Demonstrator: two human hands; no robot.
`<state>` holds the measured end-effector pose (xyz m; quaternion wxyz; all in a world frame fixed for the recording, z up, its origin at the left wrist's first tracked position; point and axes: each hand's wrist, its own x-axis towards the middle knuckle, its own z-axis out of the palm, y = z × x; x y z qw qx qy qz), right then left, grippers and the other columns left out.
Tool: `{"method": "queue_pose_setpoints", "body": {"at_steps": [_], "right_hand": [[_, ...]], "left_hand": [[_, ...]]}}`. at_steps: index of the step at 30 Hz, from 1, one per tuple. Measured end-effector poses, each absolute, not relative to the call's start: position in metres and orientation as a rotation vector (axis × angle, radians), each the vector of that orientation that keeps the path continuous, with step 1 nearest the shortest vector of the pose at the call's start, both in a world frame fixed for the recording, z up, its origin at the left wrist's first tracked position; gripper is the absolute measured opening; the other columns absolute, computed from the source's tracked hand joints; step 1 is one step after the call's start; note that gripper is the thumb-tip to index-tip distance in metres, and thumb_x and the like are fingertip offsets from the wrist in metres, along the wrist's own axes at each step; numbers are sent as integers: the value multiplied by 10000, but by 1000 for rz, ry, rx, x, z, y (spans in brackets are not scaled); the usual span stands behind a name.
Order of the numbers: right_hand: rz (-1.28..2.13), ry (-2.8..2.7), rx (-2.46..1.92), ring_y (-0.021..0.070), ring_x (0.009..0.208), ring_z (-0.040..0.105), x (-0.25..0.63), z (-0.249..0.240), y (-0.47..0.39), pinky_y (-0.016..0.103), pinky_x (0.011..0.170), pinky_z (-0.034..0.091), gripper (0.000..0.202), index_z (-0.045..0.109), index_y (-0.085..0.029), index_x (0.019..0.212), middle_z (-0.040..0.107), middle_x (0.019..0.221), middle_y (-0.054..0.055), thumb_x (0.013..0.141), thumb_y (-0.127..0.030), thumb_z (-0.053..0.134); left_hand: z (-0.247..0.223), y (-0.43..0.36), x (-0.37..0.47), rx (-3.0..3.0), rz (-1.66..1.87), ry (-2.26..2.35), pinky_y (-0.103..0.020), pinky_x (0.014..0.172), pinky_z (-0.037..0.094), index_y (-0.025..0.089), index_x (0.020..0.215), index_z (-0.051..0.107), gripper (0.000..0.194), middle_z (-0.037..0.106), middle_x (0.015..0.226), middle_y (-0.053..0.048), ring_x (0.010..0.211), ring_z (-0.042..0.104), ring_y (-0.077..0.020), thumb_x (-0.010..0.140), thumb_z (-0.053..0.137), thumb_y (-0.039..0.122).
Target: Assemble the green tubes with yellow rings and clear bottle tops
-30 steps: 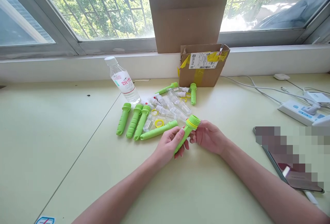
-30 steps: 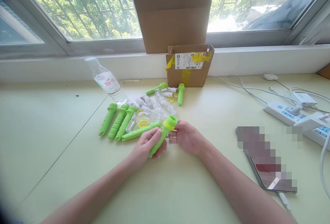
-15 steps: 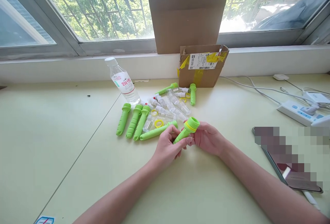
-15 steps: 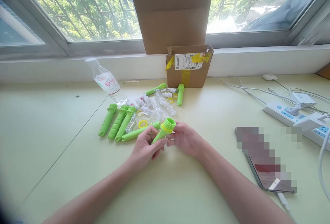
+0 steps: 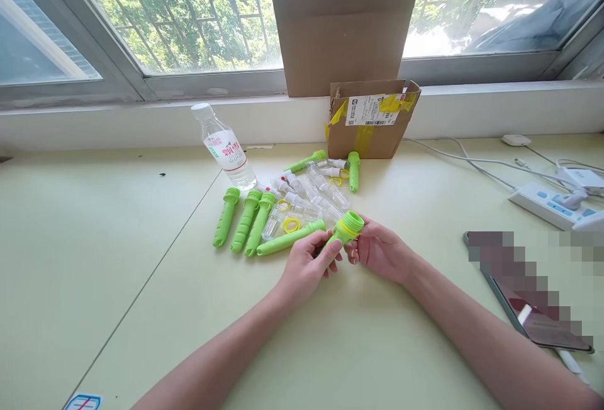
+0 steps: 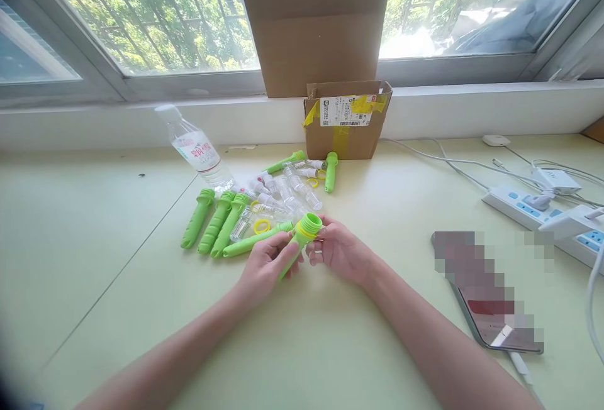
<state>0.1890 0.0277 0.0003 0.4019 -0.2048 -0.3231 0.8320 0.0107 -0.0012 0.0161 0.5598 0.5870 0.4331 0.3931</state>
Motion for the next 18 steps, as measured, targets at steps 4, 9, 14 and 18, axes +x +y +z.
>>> {"method": "queue_pose_setpoints", "body": {"at_steps": [4, 9, 14, 18], "right_hand": [[2085, -810, -532, 107, 603, 586, 188, 0, 28, 248, 571, 502, 146, 586, -186, 928, 649, 803, 11, 798, -160, 526], [2088, -804, -536, 109, 598, 578, 187, 0, 27, 252, 570, 504, 151, 595, -195, 937, 640, 781, 5, 805, -168, 525], [2103, -842, -521, 107, 605, 570, 185, 3, 26, 251, 578, 498, 143, 624, -172, 912, 631, 793, 12, 823, -181, 512], [2106, -885, -511, 115, 646, 587, 184, 6, 25, 246, 594, 484, 159, 635, -162, 920, 639, 832, 28, 843, -199, 501]], "left_hand": [[16, -2, 11, 1389, 904, 1018, -202, 428, 356, 151, 762, 529, 330, 534, 654, 14, 464, 459, -69, 892, 500, 454], [19, -3, 9, 1392, 853, 982, -201, 404, 309, 162, 728, 484, 369, 476, 557, 41, 406, 385, -56, 924, 425, 469], [24, -6, 12, 1374, 817, 972, -190, 381, 269, 171, 746, 467, 357, 410, 485, 77, 359, 321, -42, 925, 420, 477], [24, -9, 16, 1249, 853, 1064, -165, 336, 253, 213, 810, 388, 342, 474, 501, 108, 326, 322, -36, 801, 645, 438]]}}
